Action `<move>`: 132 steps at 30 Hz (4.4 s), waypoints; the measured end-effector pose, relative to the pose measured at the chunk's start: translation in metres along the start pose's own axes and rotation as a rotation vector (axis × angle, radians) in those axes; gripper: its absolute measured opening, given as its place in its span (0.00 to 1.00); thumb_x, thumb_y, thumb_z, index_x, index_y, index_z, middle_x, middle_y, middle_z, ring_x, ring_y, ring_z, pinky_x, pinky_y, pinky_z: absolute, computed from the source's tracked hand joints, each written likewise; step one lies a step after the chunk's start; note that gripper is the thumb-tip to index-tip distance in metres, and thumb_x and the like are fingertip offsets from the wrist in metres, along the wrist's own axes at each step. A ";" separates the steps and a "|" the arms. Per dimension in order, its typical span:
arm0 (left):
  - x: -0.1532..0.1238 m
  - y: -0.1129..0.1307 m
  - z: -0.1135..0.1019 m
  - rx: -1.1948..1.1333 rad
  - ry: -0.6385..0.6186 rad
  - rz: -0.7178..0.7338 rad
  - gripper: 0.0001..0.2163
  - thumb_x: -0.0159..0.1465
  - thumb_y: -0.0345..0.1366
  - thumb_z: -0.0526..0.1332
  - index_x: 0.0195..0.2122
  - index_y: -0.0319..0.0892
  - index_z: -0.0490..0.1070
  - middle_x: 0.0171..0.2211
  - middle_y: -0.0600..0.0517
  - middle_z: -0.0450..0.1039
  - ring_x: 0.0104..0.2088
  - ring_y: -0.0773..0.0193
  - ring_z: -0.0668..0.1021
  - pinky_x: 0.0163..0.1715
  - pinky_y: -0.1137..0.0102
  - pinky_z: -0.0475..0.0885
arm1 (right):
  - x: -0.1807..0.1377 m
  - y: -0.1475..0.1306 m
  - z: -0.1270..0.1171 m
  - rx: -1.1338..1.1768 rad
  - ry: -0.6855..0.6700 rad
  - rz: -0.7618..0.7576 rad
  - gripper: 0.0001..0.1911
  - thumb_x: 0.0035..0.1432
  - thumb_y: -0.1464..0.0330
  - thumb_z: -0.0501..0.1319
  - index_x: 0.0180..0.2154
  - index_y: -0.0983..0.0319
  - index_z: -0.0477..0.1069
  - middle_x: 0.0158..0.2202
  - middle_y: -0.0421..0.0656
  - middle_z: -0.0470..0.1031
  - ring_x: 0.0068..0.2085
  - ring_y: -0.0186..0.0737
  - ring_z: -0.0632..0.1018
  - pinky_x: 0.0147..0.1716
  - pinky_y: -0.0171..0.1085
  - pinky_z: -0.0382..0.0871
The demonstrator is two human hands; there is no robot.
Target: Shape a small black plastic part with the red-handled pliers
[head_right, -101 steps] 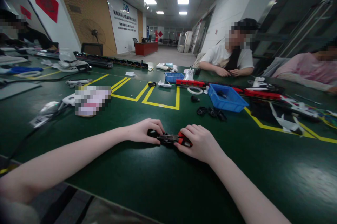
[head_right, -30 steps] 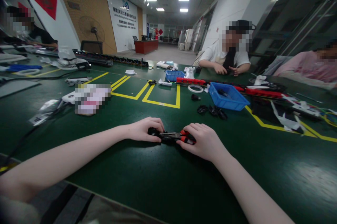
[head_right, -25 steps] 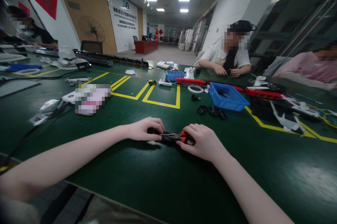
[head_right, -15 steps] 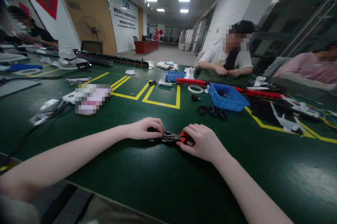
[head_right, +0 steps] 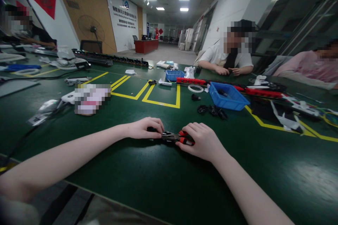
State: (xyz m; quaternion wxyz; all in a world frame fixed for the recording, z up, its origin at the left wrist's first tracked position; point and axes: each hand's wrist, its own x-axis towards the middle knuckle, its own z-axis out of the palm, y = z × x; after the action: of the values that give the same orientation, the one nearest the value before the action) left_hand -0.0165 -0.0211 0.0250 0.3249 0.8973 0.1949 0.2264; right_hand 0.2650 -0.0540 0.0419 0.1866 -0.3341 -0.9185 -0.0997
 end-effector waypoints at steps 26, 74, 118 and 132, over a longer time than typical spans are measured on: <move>0.000 -0.001 0.001 0.006 0.011 0.019 0.07 0.67 0.35 0.62 0.38 0.38 0.78 0.43 0.46 0.75 0.44 0.62 0.77 0.49 0.68 0.69 | -0.001 0.000 -0.005 -0.066 0.066 -0.066 0.15 0.57 0.57 0.64 0.39 0.61 0.73 0.36 0.48 0.79 0.35 0.43 0.77 0.35 0.41 0.69; -0.001 0.000 0.003 0.054 0.032 0.005 0.08 0.68 0.36 0.60 0.38 0.37 0.76 0.43 0.46 0.74 0.43 0.62 0.77 0.46 0.69 0.69 | -0.003 0.005 -0.003 0.010 0.047 -0.018 0.14 0.57 0.58 0.64 0.38 0.61 0.73 0.36 0.46 0.79 0.35 0.42 0.78 0.34 0.40 0.71; -0.002 0.002 0.001 0.032 0.010 0.005 0.05 0.65 0.33 0.63 0.40 0.39 0.77 0.45 0.46 0.73 0.46 0.60 0.77 0.49 0.68 0.69 | -0.001 0.002 -0.002 -0.022 0.040 -0.013 0.14 0.57 0.57 0.63 0.37 0.61 0.73 0.35 0.46 0.78 0.34 0.42 0.78 0.33 0.39 0.70; 0.000 0.000 0.003 0.016 0.017 -0.030 0.05 0.64 0.30 0.62 0.39 0.39 0.77 0.44 0.47 0.73 0.45 0.60 0.77 0.50 0.67 0.69 | -0.001 0.003 -0.002 -0.018 0.024 -0.001 0.13 0.57 0.58 0.64 0.37 0.61 0.73 0.35 0.46 0.78 0.34 0.42 0.78 0.33 0.39 0.70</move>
State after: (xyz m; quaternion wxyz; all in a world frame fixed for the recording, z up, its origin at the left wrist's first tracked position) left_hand -0.0151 -0.0230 0.0231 0.3192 0.8950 0.2128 0.2274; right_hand 0.2679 -0.0528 0.0437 0.1945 -0.3343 -0.9154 -0.1119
